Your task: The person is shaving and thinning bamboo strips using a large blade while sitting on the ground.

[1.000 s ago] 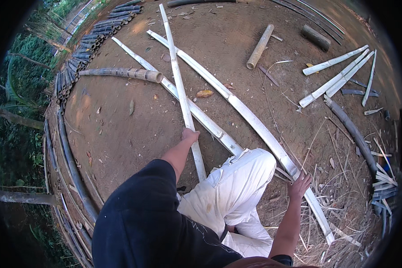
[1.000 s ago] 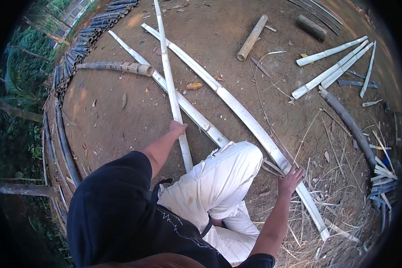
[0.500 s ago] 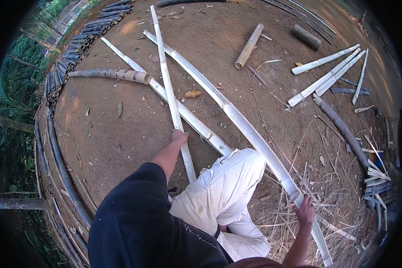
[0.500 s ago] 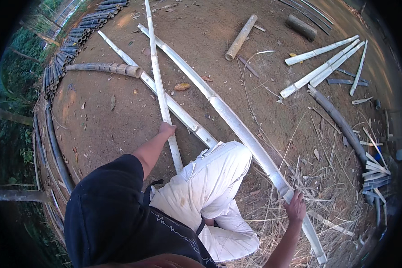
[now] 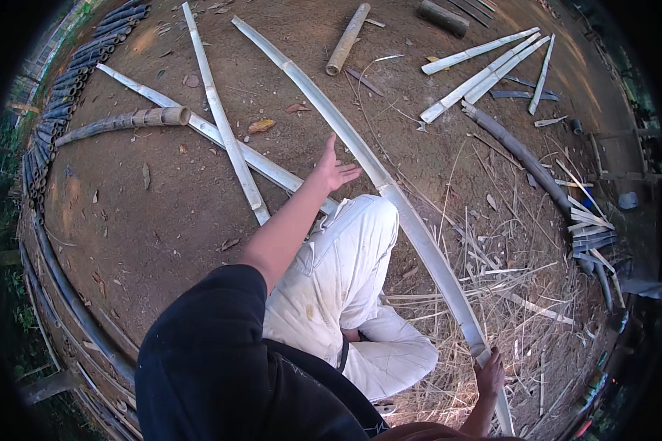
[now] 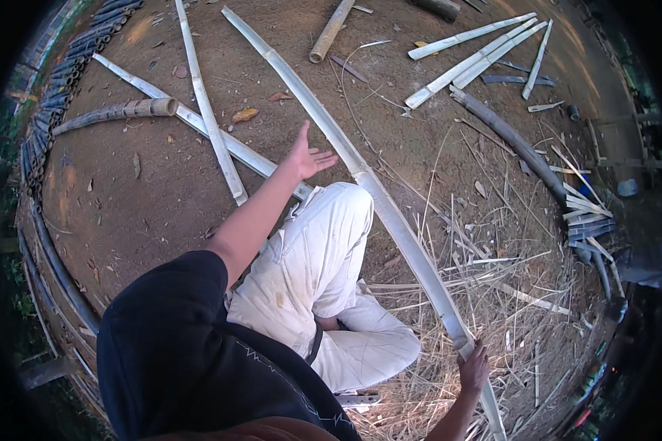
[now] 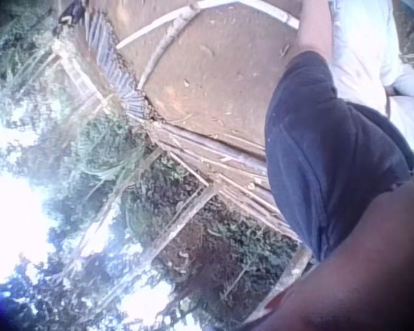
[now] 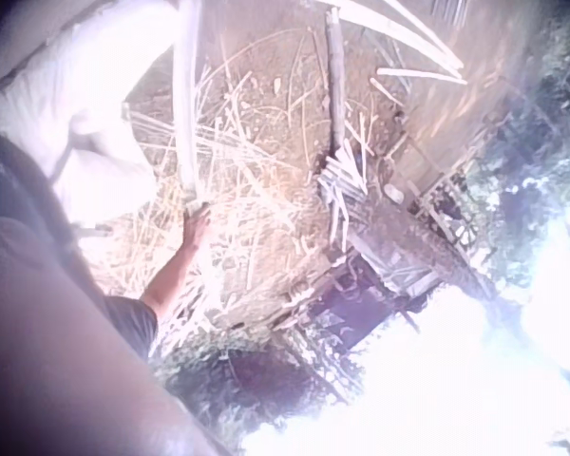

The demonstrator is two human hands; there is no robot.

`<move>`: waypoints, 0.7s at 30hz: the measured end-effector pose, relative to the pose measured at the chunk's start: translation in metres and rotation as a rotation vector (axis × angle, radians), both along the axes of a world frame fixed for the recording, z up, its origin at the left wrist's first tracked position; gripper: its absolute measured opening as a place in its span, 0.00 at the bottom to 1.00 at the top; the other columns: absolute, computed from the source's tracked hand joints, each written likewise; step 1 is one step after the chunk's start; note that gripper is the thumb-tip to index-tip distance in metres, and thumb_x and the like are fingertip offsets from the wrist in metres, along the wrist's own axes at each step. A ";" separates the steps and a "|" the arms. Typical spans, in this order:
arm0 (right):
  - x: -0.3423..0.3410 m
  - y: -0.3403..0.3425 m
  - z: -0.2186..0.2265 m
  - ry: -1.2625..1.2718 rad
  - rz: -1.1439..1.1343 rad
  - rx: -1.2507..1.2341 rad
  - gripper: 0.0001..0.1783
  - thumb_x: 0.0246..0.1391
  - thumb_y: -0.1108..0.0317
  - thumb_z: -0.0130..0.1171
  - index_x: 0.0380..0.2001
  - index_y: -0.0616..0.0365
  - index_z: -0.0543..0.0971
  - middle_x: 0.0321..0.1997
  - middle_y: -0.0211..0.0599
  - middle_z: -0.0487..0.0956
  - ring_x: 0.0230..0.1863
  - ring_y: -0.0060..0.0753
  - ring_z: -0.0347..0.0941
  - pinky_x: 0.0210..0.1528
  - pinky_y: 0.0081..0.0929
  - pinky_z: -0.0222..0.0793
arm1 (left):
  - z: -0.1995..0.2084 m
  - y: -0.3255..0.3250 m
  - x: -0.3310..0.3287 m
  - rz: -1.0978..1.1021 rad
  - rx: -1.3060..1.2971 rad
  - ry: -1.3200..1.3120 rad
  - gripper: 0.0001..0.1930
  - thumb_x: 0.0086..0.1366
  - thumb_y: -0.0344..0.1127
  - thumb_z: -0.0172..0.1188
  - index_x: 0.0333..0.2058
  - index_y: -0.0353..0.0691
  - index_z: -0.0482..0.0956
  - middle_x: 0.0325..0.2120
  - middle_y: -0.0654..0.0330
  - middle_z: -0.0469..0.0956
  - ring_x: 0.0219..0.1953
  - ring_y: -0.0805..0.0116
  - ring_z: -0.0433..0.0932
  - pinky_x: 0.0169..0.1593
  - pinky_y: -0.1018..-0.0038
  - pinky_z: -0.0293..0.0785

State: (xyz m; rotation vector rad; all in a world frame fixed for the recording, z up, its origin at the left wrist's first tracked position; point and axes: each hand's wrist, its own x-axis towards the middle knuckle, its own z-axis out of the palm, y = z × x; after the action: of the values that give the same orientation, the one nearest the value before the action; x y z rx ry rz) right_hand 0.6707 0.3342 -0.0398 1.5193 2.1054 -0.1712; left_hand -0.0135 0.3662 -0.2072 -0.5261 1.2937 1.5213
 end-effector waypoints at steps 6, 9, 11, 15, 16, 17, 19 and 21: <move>-0.025 -0.046 0.016 0.072 0.011 0.222 0.35 0.53 0.63 0.66 0.61 0.64 0.66 0.54 0.55 0.73 0.55 0.60 0.73 0.56 0.51 0.71 | -0.038 0.077 0.000 -0.275 -0.135 0.131 0.30 0.54 0.63 0.72 0.42 0.46 0.75 0.28 0.62 0.75 0.19 0.69 0.68 0.22 0.73 0.65; -0.019 -0.069 0.026 0.104 -0.021 0.292 0.36 0.55 0.61 0.65 0.64 0.61 0.65 0.51 0.53 0.72 0.54 0.58 0.71 0.59 0.52 0.65 | -0.010 0.097 0.005 -0.540 -0.115 0.150 0.28 0.54 0.66 0.69 0.36 0.50 0.73 0.28 0.62 0.76 0.21 0.66 0.71 0.22 0.71 0.63; -0.026 -0.065 0.031 0.118 0.025 0.368 0.35 0.55 0.63 0.64 0.64 0.57 0.65 0.48 0.49 0.73 0.51 0.56 0.71 0.57 0.52 0.65 | -0.016 0.095 -0.006 -0.445 -0.036 0.012 0.24 0.60 0.54 0.65 0.46 0.44 0.71 0.35 0.56 0.77 0.34 0.59 0.77 0.36 0.57 0.77; -0.030 -0.060 0.054 0.110 -0.032 0.577 0.36 0.52 0.66 0.66 0.65 0.55 0.65 0.47 0.46 0.73 0.53 0.52 0.69 0.60 0.50 0.63 | 0.050 0.071 -0.010 -0.316 0.037 0.003 0.24 0.59 0.40 0.65 0.52 0.39 0.69 0.46 0.51 0.74 0.46 0.51 0.77 0.51 0.48 0.78; -0.029 -0.057 0.059 0.123 -0.034 0.586 0.40 0.50 0.67 0.67 0.66 0.54 0.64 0.48 0.45 0.72 0.54 0.53 0.68 0.61 0.51 0.62 | 0.063 0.057 -0.017 -0.299 0.066 0.006 0.25 0.58 0.38 0.67 0.52 0.40 0.69 0.47 0.51 0.73 0.47 0.52 0.76 0.51 0.50 0.78; -0.029 -0.052 0.059 0.142 0.046 0.681 0.44 0.48 0.68 0.69 0.68 0.53 0.62 0.49 0.45 0.72 0.54 0.54 0.68 0.62 0.52 0.61 | 0.063 0.044 -0.036 -0.316 0.088 0.062 0.26 0.57 0.36 0.69 0.52 0.41 0.69 0.48 0.52 0.73 0.49 0.53 0.75 0.53 0.53 0.78; -0.041 -0.053 0.073 0.252 -0.060 0.630 0.53 0.43 0.71 0.72 0.72 0.49 0.57 0.54 0.46 0.71 0.56 0.55 0.67 0.64 0.52 0.61 | 0.096 0.008 -0.044 -0.289 0.064 0.197 0.27 0.58 0.38 0.70 0.52 0.42 0.69 0.48 0.54 0.73 0.50 0.54 0.74 0.54 0.56 0.77; -0.063 -0.044 0.075 0.355 -0.015 0.635 0.58 0.38 0.71 0.75 0.73 0.47 0.55 0.56 0.47 0.70 0.58 0.56 0.67 0.64 0.50 0.62 | 0.093 -0.053 -0.089 -0.290 0.154 0.276 0.32 0.60 0.41 0.68 0.58 0.40 0.64 0.54 0.50 0.70 0.54 0.51 0.74 0.58 0.57 0.75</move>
State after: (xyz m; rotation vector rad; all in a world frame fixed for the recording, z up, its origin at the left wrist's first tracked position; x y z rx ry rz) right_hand 0.6081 0.2904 0.0353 1.9733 2.5869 0.2721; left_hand -0.1030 0.3134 -0.1140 -0.0254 1.3792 1.4657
